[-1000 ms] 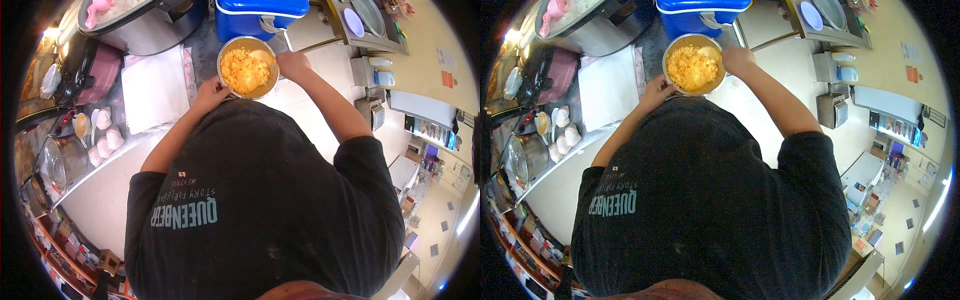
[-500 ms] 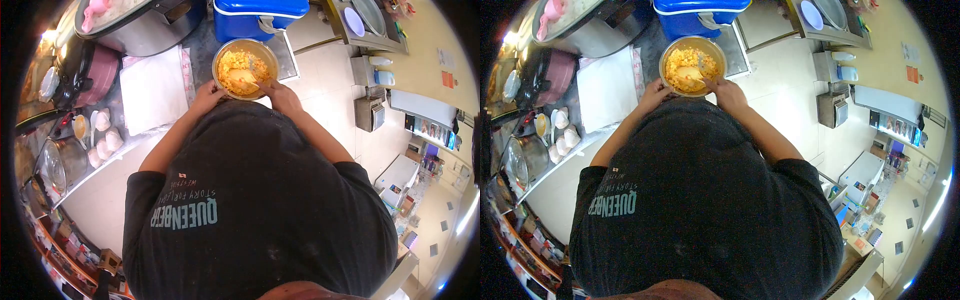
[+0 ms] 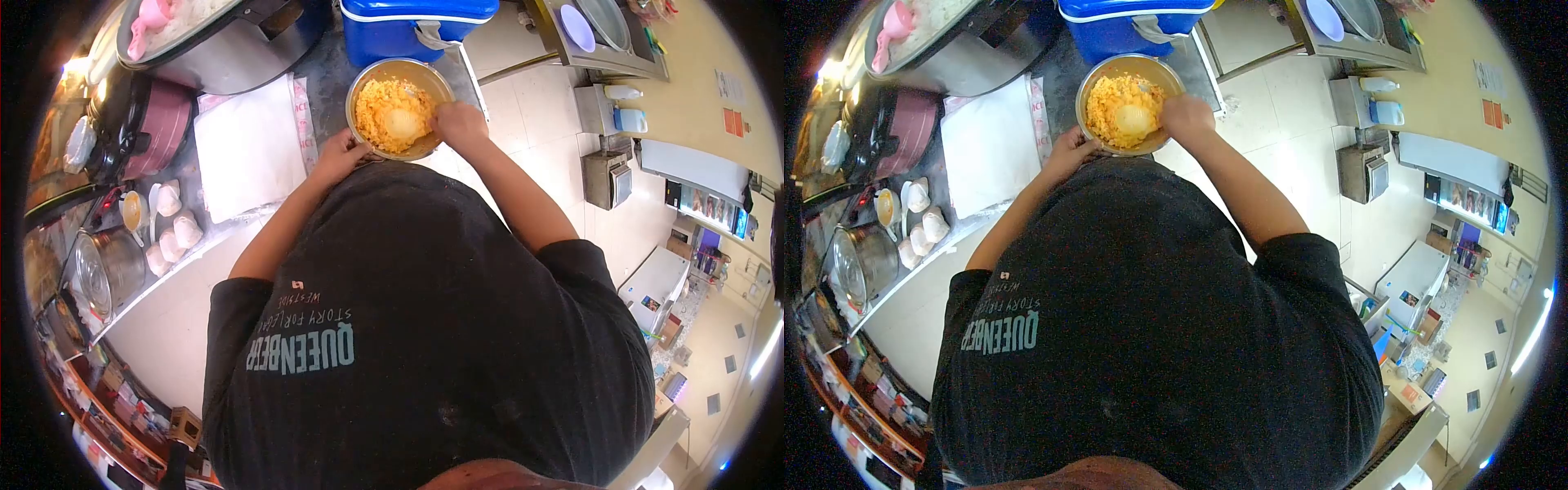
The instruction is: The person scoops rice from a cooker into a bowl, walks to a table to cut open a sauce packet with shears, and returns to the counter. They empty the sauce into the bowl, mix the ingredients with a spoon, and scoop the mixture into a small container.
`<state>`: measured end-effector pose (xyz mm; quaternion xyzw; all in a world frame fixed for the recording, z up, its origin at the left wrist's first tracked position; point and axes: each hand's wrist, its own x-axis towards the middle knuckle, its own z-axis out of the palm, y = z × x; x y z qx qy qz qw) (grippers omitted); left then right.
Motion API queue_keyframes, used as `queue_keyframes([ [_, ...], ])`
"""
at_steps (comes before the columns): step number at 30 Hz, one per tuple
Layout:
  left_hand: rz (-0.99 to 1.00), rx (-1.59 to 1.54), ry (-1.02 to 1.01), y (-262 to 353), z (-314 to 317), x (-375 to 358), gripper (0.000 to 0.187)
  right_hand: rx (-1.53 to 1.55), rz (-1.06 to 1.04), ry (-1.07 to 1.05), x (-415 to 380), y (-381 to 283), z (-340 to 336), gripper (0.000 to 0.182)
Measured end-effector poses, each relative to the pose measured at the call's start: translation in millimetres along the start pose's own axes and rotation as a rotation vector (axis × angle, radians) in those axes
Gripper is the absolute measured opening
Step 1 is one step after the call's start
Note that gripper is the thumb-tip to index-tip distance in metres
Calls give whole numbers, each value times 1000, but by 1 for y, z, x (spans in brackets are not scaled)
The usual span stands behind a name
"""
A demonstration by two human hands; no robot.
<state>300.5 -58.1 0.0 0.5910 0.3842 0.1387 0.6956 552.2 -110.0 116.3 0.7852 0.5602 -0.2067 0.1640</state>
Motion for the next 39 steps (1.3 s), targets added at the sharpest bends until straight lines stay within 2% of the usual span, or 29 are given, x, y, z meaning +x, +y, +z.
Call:
queue_keyframes([
  [3, -20, -135, -26, 23, 4, -11, 22, -166, -57, 88, 7, -7, -9, 27],
  [6, 25, -199, -21, 30, 5, -16, 22, -241, -104, 164, -17, -15, -61, 23],
  [7, 48, -203, -29, 30, 4, -16, 22, -265, -179, 265, -18, -10, -68, 22],
  [10, 102, -62, -13, 32, 2, -12, 22, -400, -225, 276, 3, -2, -74, 20],
  [11, 118, 7, 1, 34, 2, -11, 22, -467, -181, 219, 3, -8, -73, 18],
  [14, 113, -57, 22, 45, 3, -19, 24, -309, -217, 149, 16, 14, -53, 19],
  [17, 230, 141, 61, 22, -3, -12, 25, -122, -390, -181, 13, 33, -40, 23],
  [18, 219, 125, 66, 17, -4, -11, 26, -25, -509, -125, 19, 45, -12, 25],
  [20, 197, 98, 79, 13, -7, -10, 28, 189, -334, -100, 2, 31, 13, 24],
  [23, 161, 109, 32, 1, -13, -8, 26, 452, -190, -37, -16, 12, 27, 23],
  [26, 26, -156, 19, 10, -8, -15, 22, 323, -379, 238, -42, -3, 30, 30],
  [27, 16, -204, 8, 8, -8, -15, 22, 198, -392, 178, -47, 0, 35, 41],
  [31, 13, -281, -7, 1, -8, -14, 21, 106, -538, 235, -64, 28, 18, 48],
  [34, -17, -192, -4, 13, -8, -18, 21, 215, -348, 182, -70, 37, -27, 34],
  [35, -32, -148, -5, 18, -9, -19, 22, 243, -378, 225, -70, 38, -32, 24],
  [38, -76, -143, -16, 19, -7, -21, 31, -69, -294, 10, -62, 5, -25, 24],
  [39, -81, -180, -9, 21, -5, -21, 28, -48, -220, -52, -56, -11, -20, 31],
])
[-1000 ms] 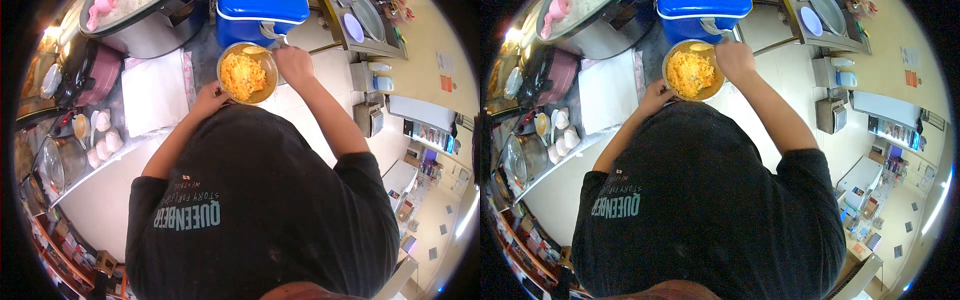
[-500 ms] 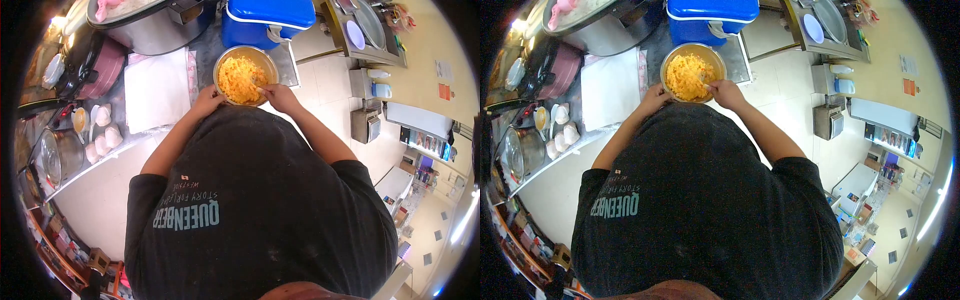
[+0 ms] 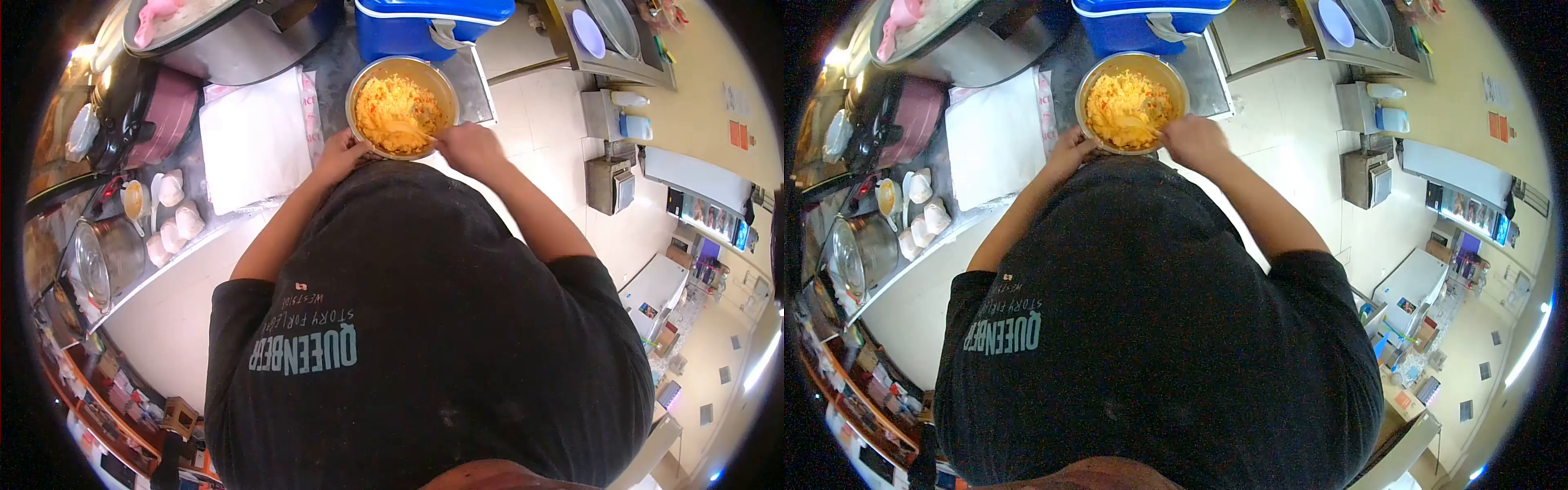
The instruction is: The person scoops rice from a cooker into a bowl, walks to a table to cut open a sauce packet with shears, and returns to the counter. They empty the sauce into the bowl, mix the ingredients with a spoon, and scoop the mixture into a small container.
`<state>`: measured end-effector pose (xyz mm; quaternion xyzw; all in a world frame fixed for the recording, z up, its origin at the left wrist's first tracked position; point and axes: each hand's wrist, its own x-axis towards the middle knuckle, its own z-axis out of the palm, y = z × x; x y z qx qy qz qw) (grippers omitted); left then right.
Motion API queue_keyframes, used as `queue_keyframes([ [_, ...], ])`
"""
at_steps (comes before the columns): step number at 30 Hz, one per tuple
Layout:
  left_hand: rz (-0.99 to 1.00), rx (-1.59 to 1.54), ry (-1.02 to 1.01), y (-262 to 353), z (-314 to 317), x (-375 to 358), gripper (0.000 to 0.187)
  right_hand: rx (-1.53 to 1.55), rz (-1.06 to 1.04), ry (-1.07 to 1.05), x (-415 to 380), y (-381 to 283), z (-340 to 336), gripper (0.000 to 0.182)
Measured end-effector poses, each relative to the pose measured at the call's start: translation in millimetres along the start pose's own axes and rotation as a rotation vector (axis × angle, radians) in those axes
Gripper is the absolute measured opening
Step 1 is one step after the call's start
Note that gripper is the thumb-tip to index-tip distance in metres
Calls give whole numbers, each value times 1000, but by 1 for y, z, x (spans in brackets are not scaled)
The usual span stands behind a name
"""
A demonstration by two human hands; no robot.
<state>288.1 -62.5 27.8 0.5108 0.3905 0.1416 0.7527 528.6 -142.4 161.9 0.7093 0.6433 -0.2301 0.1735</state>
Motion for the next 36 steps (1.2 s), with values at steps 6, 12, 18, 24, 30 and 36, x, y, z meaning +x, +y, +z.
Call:
queue_keyframes([
  [6, 39, -119, -41, -11, -2, 8, 23, -43, 104, 76, 47, 8, 7, 31],
  [12, -37, -48, -78, 31, -11, -2, 26, -75, 183, 91, 33, 40, -49, 32],
  [18, -142, 69, -104, 33, -27, 23, 28, 121, -331, 268, 130, 60, 14, 26],
  [24, -120, -36, -40, 25, -26, 12, 25, -186, -726, 160, 80, 64, 4, 47],
  [30, -66, -69, 81, 7, -16, 10, 19, 139, -462, 281, 25, 82, -9, 44],
  [36, 44, 5, 21, 1, -15, 9, 23, 4, -59, 117, 7, 31, -6, 29],
])
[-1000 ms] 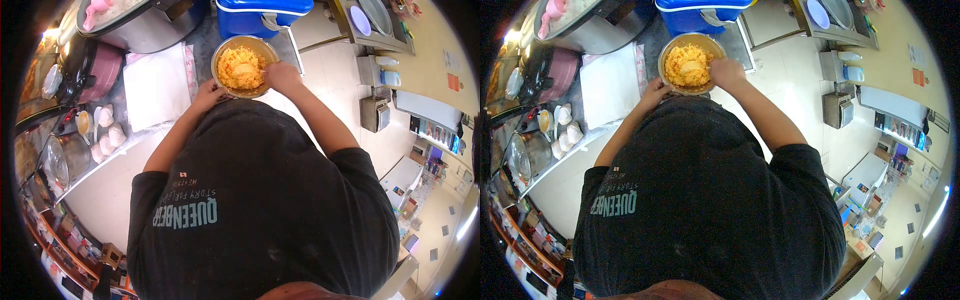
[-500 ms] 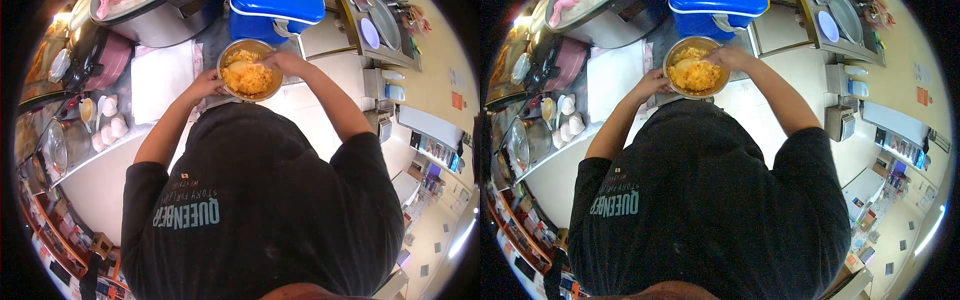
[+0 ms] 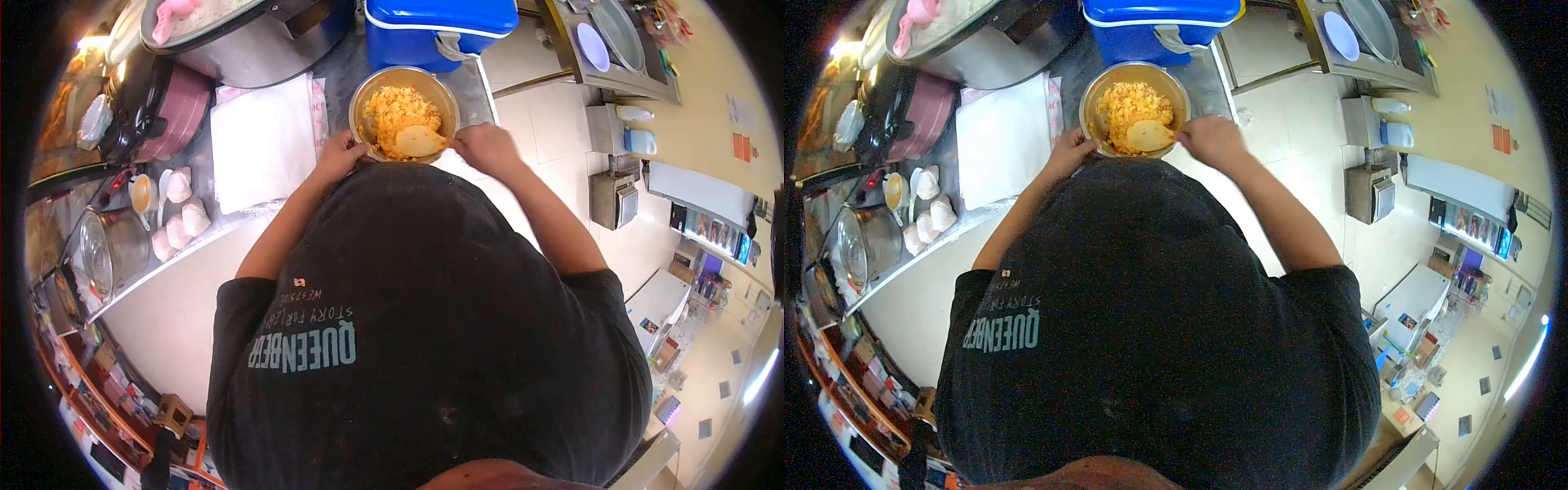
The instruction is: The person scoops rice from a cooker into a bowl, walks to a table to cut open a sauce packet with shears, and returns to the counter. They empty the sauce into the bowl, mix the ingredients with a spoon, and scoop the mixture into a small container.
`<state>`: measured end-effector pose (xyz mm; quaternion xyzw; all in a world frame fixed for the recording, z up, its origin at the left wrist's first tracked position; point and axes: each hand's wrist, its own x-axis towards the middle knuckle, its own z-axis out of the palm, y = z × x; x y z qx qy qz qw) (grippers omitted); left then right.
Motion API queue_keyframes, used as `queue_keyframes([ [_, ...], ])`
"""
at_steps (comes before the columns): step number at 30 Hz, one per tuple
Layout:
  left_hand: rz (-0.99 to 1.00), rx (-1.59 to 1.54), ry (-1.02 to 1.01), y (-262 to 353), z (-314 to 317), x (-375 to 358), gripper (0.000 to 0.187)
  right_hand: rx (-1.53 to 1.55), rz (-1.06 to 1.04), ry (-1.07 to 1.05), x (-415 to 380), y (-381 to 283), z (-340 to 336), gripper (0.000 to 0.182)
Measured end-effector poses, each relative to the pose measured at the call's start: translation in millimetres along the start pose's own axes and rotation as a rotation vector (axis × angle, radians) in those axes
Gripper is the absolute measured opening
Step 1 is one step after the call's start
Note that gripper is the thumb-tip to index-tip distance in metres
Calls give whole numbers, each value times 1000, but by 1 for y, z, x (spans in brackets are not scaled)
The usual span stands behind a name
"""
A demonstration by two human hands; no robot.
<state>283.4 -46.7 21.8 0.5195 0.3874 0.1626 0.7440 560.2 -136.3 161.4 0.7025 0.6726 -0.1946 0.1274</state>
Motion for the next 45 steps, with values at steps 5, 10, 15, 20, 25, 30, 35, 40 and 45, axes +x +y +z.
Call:
queue_keyframes([
  [5, -3, 86, 39, 6, 6, -4, 27, -131, 66, 56, 51, -24, 40, 24],
  [10, 50, 161, -5, 9, 1, -8, 29, -217, 74, 58, 30, -29, -24, 22],
  [15, 57, -22, -58, 3, 1, -2, 23, -189, 167, 91, 27, -11, -25, 23],
  [20, 4, -29, -66, 3, -1, 9, 20, -160, 43, 33, 85, -3, 49, 25],
  [25, -13, -75, -74, 1, -5, 7, 24, 37, -268, 332, 51, 10, 64, 32],
  [30, -100, 19, -2, 11, 1, -1, 24, 15, -475, 350, 1, 27, 54, 42],
  [35, -100, 14, -2, 0, 6, 3, 25, 433, -101, 368, -16, 26, 15, 25],
  [40, -54, 21, -5, -6, 9, 6, 27, 131, 65, 64, 16, -6, 17, 33],
  [45, -46, -98, -17, -6, 10, 5, 24, -67, 196, 110, 75, -14, 45, 33],
])
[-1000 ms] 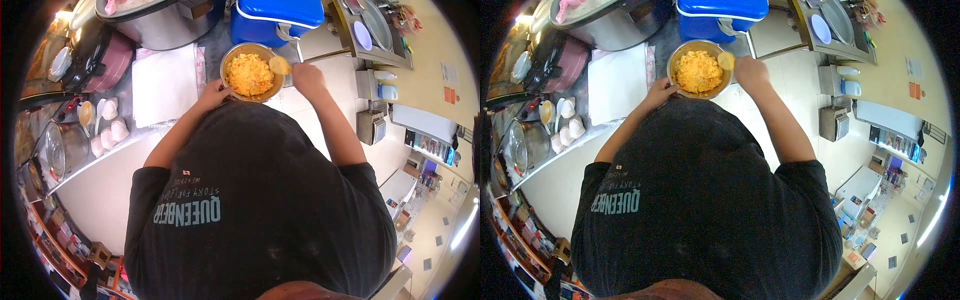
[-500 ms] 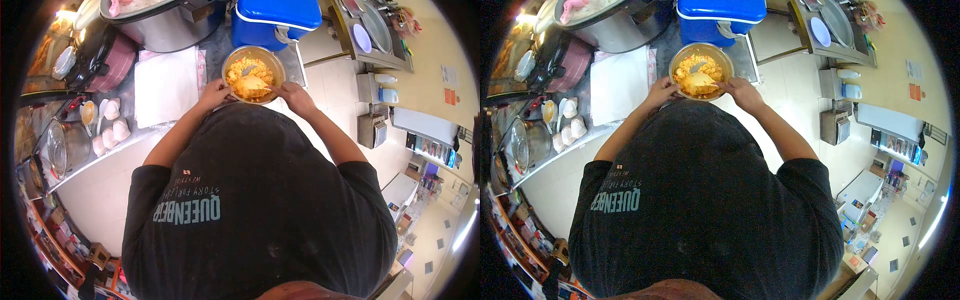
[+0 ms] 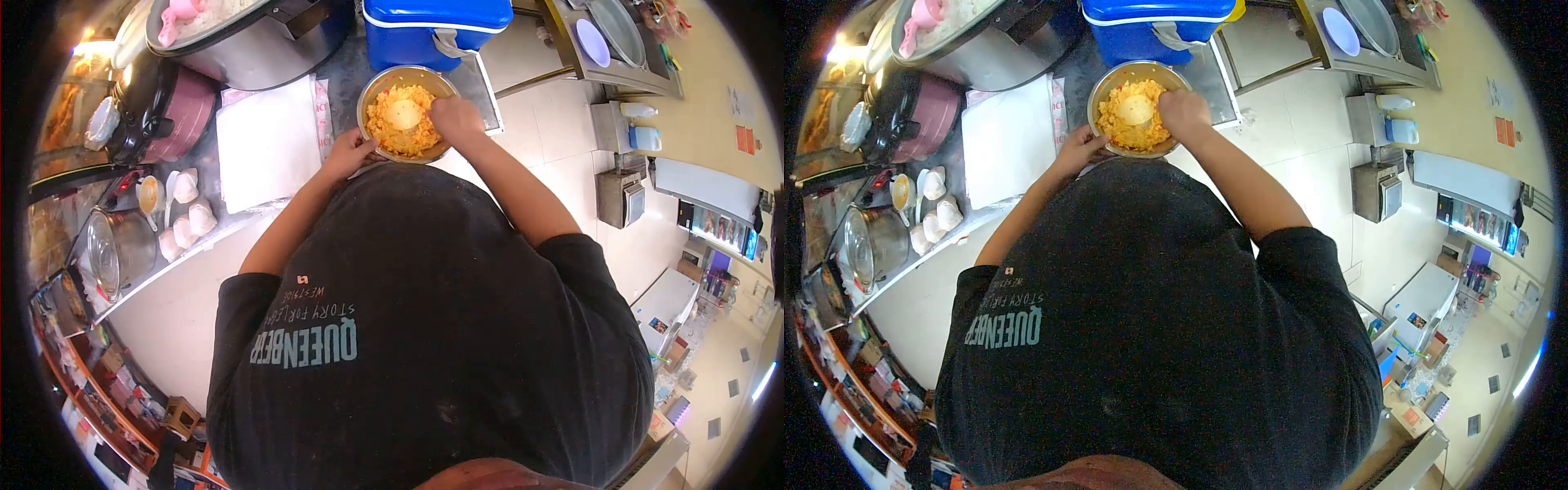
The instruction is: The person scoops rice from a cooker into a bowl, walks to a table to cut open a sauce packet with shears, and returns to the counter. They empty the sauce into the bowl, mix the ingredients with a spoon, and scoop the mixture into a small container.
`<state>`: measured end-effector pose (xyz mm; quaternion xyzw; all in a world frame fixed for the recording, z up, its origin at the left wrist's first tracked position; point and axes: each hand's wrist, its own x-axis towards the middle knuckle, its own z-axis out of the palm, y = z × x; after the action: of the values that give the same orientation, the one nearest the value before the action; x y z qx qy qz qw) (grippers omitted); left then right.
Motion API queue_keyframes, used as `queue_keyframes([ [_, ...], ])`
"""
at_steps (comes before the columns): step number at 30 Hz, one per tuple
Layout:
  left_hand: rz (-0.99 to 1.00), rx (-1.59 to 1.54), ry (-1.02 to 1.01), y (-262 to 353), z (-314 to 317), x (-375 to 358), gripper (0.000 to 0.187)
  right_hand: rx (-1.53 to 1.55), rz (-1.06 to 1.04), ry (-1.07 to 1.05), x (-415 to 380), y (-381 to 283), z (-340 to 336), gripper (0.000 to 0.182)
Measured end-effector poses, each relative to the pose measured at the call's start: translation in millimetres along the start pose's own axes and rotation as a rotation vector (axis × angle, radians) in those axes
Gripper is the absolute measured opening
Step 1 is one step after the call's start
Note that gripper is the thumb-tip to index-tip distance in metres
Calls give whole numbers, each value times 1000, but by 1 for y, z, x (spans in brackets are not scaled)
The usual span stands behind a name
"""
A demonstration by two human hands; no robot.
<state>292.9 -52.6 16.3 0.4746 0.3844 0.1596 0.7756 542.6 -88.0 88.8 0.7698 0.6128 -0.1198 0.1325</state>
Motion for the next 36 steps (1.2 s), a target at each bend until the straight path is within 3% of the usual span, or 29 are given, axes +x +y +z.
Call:
queue_keyframes([
  [7, 13, 95, 22, 3, -1, -1, 23, 105, -181, -79, -33, -11, -105, 24],
  [10, 57, 118, 4, -1, -3, 4, 23, -57, -242, -61, -20, -39, -55, 23],
  [13, 50, 122, 0, -4, -7, 3, 24, -38, -213, -3, 6, -27, -21, 27],
  [17, -1, 107, 73, 0, -6, 4, 23, -14, -250, 88, 6, 7, -50, 28],
  [20, 61, 139, 107, -9, -7, 8, 20, -26, -157, 46, -4, 29, -94, 24],
  [23, 98, 111, 211, -14, 2, 5, 19, -137, -228, -25, 14, 41, -71, 25],
  [26, 120, 111, 319, -17, 12, 1, 18, -8, -486, 127, 55, 48, 13, 31],
  [27, 121, 103, 355, -19, 16, 0, 17, 18, -627, 131, 56, 48, 9, 40],
  [30, 62, 30, 468, -3, 28, -10, 16, 53, -904, 22, 53, 56, -12, 43],
  [36, 41, -25, 604, -1, 47, -16, 19, -87, -1113, 109, 55, 110, -47, 38],
])
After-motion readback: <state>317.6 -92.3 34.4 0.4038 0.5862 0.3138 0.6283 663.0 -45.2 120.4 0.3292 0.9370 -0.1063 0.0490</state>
